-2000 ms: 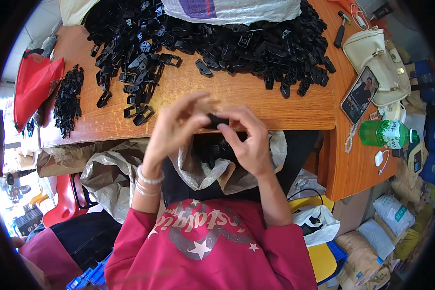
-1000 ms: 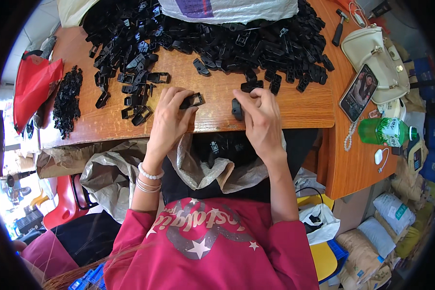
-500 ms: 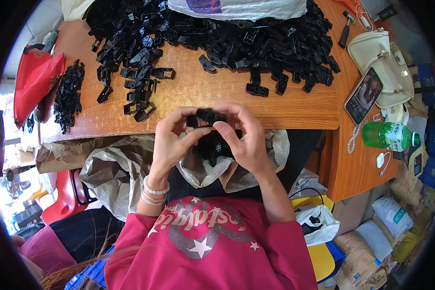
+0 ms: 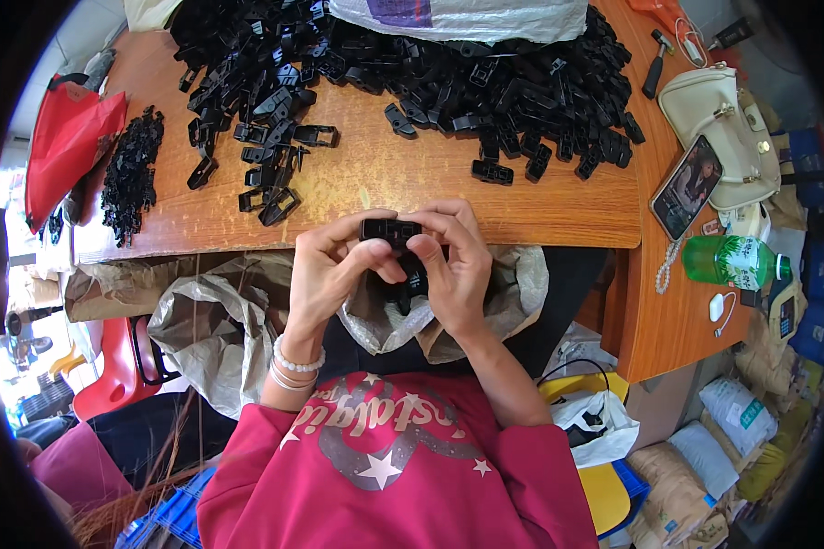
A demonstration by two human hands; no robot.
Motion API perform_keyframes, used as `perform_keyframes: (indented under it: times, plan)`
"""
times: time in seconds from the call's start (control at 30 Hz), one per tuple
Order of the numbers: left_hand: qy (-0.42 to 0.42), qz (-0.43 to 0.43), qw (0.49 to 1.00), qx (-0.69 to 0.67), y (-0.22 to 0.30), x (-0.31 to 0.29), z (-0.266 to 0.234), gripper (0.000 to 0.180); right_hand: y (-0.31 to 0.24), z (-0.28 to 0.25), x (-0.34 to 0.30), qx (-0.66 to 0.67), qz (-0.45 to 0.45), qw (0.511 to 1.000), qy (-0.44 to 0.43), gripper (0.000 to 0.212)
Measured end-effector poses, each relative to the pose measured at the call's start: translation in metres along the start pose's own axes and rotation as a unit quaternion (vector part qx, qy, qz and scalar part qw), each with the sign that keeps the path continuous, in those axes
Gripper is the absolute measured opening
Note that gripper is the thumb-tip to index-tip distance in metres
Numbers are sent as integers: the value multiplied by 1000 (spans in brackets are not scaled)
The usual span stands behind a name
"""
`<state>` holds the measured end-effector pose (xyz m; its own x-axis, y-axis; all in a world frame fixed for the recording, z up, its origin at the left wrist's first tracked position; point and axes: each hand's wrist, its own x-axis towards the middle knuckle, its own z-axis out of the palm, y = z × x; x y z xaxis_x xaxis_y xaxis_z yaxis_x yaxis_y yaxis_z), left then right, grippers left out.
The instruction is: Sorting small black plastic clips on a wooden workbench.
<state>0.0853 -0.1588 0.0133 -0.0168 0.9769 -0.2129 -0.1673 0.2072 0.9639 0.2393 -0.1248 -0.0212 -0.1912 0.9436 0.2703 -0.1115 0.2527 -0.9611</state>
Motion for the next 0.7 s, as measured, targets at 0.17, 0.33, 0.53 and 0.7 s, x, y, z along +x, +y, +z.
perform_keyframes:
  times: [0.17,0.33,0.53,0.7]
  plan:
    - [22,200,959,198,-2,-2,4,33,-12,6,1,9,47,999,-3,20]
    - [28,188,945,267,0,9,-4,38,-18,-8,6,-108,14,994,-16,16]
    - [179,271,649,688,13,73,-58,11,-5,-45,30,-371,-85,923,50,12]
    - [115,368,636,669,16,78,-51,12,1,-55,42,-524,-91,844,69,21]
